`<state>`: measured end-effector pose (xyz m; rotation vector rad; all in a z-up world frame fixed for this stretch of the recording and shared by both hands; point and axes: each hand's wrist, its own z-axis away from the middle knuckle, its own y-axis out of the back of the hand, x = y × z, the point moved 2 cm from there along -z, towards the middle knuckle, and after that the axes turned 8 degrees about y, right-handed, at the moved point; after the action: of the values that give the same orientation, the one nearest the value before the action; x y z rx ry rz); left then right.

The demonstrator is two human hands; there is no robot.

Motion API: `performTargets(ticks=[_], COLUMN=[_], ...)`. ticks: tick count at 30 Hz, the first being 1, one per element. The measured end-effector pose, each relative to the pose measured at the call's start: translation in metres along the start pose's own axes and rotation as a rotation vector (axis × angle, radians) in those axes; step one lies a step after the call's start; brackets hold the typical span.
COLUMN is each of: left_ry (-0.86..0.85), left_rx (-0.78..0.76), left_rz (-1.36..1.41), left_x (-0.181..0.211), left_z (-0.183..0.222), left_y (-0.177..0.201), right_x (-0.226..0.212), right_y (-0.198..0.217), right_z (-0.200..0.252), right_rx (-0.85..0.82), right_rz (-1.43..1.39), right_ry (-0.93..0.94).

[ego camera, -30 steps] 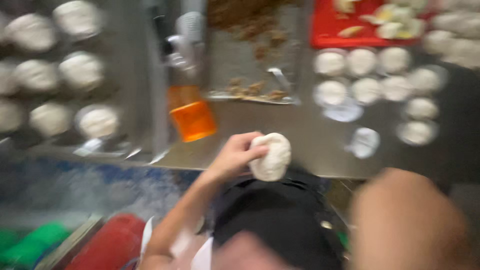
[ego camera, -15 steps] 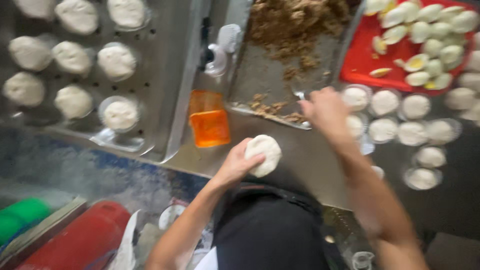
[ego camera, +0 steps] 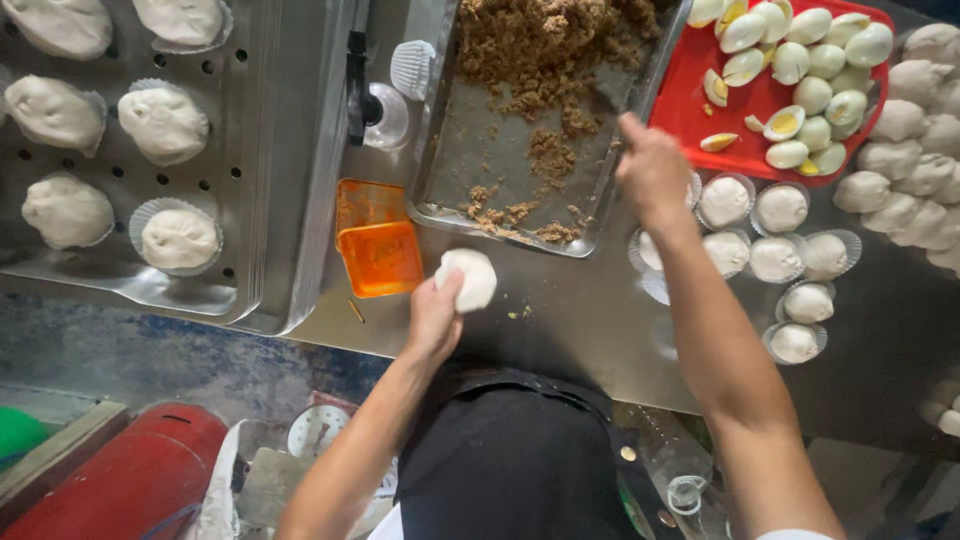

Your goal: The person prepares dough buns by hand, flattening a piece of dough, adding a spoonful of filling and a piece of boiled egg, then pinching and sealing the dough around the ingredients before placing the bun into a paper cup.

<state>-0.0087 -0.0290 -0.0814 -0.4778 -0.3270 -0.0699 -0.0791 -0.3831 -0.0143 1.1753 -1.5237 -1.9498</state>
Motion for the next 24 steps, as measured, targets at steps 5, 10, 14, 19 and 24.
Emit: performTargets(ticks=[5, 10, 14, 19, 24], left_ry=[-0.125, -0.132, -0.138, -0.147, -0.074], left_rx=[-0.023, -0.036, -0.050, -0.050, -0.106], left_rz=[0.058, 0.063, 0.069, 0.031, 0.018], left_x=[0.003, 0.008, 0.007, 0.006, 0.006], left_z=[-0.018, -0.018, -0.018, -0.010, 0.002], left_y=[-0.014, -0.025, -0.029, -0.040, -0.058], right_x=[-0.043, -0.063, -0.056, -0.043, -0.053], right_y=[-0.026, -0.042, -0.058, -0.055, -0.017], right_z=[0.040, 0.068, 0.071, 0.058, 0.066], right_rx=[-0.172, -0.352, -0.452, -0.719, -0.540], right_rz=[-0.186, -0.353, -0.462, -0.791, -0.880], right_ry=[0.047, 0.137, 0.116, -0.219, -0.095])
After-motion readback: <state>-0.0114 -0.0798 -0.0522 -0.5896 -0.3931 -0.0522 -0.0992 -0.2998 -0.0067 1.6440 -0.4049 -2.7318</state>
